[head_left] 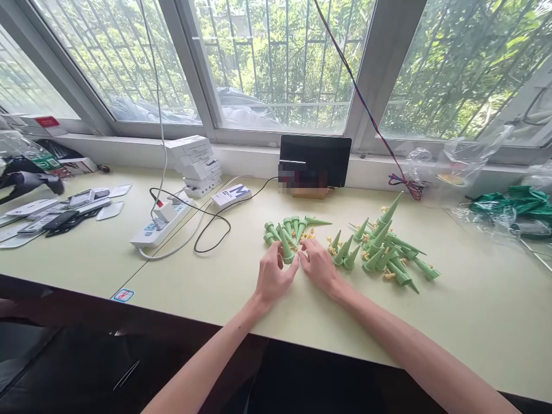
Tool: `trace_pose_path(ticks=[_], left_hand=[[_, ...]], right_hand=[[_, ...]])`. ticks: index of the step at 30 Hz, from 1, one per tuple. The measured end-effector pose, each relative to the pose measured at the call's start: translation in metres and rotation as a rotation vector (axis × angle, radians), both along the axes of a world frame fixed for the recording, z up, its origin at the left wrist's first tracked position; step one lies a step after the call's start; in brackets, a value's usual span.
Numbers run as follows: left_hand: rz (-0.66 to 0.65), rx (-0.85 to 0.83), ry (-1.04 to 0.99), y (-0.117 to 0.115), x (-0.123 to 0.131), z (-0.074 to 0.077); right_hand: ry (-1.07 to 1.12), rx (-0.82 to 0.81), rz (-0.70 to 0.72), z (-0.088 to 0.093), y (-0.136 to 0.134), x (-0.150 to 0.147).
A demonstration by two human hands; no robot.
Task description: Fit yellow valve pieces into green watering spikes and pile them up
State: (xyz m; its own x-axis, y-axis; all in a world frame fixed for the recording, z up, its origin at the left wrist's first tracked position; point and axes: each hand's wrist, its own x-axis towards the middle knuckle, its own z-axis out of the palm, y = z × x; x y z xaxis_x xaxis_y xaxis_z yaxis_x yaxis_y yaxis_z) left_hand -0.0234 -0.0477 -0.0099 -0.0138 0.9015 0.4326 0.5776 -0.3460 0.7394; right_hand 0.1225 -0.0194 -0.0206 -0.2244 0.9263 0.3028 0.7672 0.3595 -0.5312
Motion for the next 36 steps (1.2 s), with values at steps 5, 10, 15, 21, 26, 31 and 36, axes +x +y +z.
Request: trace_pose_path(ticks=[5,10,15,21,26,31,36], left_hand=[[-0.009,-0.002,-0.014,-0.001,0.001,-0.002],[-0.034,0.0,-0.018,-0.002,0.002,-0.002],[-0.039,-0.01,-0.006,-0.003,0.002,0.001],[-0.046,-0.008,-0.012,-0.003,0.002,0.001],[-0.032,0.0,-0.012,-0.003,0.002,0.001],[-0.03,0.002,-0.006,-0.002,0.002,0.001],[-0.064,0.008,-0.021,-0.003,0.002,0.0]], right_hand=[[-0.001,-0.062,-0.022,0.005,0.011,-0.008],[-0.018,-0.137,-0.029,0.008,0.015,-0.011],[-0.05,-0.144,-0.009,0.01,0.014,-0.011],[-0.138,-0.16,0.015,0.016,0.008,-0.011],[-0.203,-0.147,0.021,0.016,0.001,-0.012],[-0.202,-0.096,0.064,0.012,-0.005,-0.009],[-0.154,-0.019,0.093,0.007,-0.011,-0.002]])
